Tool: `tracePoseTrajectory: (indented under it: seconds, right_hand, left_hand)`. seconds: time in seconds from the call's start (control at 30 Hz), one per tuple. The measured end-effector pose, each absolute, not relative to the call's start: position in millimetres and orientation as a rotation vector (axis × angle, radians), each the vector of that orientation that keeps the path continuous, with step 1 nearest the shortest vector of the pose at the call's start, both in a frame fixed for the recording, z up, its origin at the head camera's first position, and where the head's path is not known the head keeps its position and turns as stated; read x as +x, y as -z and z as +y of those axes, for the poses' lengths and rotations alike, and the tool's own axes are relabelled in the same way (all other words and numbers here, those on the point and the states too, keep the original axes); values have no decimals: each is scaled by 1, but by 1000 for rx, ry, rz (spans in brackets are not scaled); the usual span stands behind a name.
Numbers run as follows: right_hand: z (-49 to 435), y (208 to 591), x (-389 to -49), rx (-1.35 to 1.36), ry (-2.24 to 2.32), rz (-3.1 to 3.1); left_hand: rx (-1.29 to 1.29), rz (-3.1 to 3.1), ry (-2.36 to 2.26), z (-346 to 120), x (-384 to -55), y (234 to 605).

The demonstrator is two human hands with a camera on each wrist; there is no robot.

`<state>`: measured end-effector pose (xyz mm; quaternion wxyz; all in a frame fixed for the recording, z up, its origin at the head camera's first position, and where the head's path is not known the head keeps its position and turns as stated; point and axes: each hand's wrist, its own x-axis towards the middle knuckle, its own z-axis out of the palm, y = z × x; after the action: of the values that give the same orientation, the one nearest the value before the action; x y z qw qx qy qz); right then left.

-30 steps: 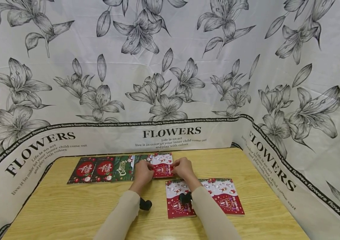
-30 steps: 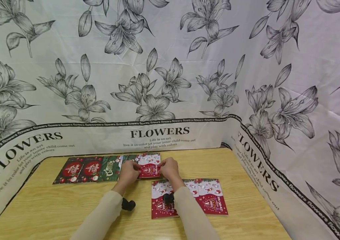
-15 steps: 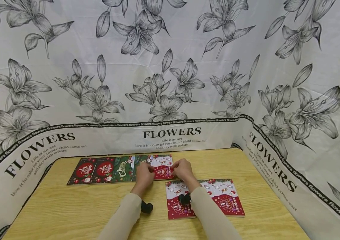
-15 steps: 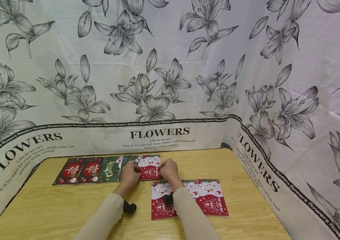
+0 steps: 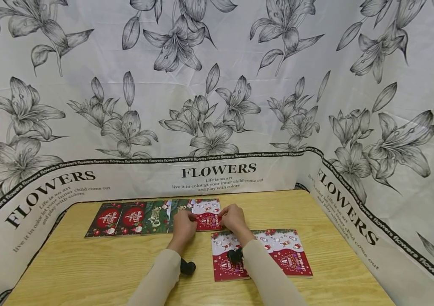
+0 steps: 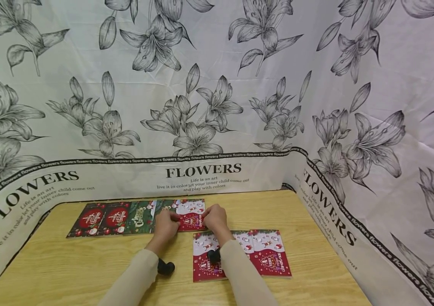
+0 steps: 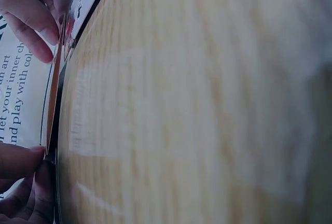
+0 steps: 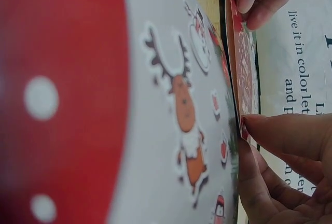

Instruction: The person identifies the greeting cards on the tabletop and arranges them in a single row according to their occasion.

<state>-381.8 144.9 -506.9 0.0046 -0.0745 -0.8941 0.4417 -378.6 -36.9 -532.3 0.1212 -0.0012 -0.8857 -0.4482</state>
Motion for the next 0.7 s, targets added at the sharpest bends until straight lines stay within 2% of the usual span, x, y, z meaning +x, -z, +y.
tracePoseTrajectory:
  seconds: [0.7]
  right_hand:
    - [139,504,-385,-218,-1235,-2843]
  left_hand:
    - [-11,-2560,1285,-37,-383,538]
